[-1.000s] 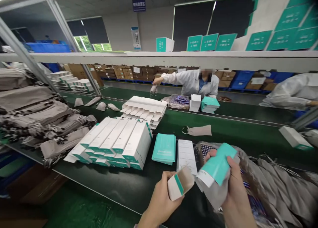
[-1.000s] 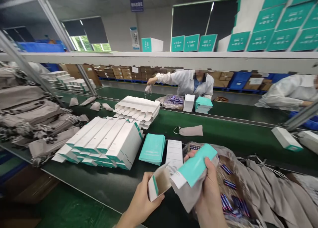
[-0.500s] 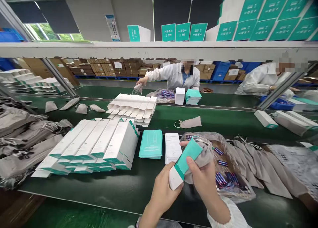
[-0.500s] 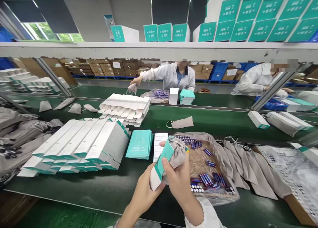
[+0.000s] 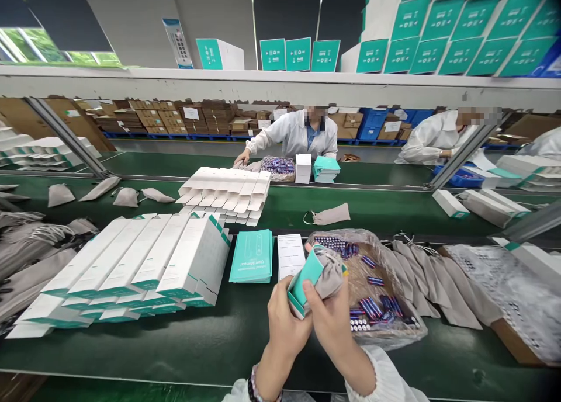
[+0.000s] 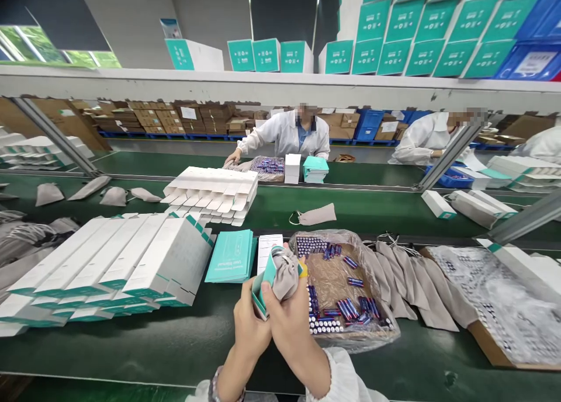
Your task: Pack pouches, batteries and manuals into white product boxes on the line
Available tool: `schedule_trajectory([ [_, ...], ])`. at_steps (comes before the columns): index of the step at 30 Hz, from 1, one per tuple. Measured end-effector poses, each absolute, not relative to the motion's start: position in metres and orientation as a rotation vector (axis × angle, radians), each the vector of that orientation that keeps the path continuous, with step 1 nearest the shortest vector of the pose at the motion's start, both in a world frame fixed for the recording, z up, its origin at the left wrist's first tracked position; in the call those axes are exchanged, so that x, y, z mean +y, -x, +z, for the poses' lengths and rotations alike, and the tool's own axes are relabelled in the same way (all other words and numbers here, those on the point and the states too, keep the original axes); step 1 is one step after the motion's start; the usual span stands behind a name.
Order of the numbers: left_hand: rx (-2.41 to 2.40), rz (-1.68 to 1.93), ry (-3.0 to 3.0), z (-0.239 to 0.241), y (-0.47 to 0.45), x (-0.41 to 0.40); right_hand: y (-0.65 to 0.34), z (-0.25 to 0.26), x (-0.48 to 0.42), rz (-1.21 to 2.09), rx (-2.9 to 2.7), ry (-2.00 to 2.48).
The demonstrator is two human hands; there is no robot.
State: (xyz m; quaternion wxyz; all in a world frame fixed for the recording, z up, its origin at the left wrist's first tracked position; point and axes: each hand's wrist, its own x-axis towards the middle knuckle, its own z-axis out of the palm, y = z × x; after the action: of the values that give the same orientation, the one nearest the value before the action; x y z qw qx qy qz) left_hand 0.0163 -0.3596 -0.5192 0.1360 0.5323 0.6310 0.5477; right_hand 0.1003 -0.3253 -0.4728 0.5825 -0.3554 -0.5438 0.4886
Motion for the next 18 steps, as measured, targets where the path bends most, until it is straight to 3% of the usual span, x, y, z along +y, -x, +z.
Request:
schedule_trajectory([
  [5, 1.787, 1.585, -1.542, -0.522, -0.018, -0.357, -0.099, -0.496, -0.332, 1.233, -1.252, 0.848],
  [10, 1.663, 1.6, -1.415, -0.512, -0.021, -0.355, -0.101, -0.487, -0.328, 1.3, -1.297, 0.815],
  [18, 1.665, 1.564, -1.31, -0.512, -0.018, -0.352, -0.103, -0.511, -0.329, 1.225, -1.388, 0.91],
])
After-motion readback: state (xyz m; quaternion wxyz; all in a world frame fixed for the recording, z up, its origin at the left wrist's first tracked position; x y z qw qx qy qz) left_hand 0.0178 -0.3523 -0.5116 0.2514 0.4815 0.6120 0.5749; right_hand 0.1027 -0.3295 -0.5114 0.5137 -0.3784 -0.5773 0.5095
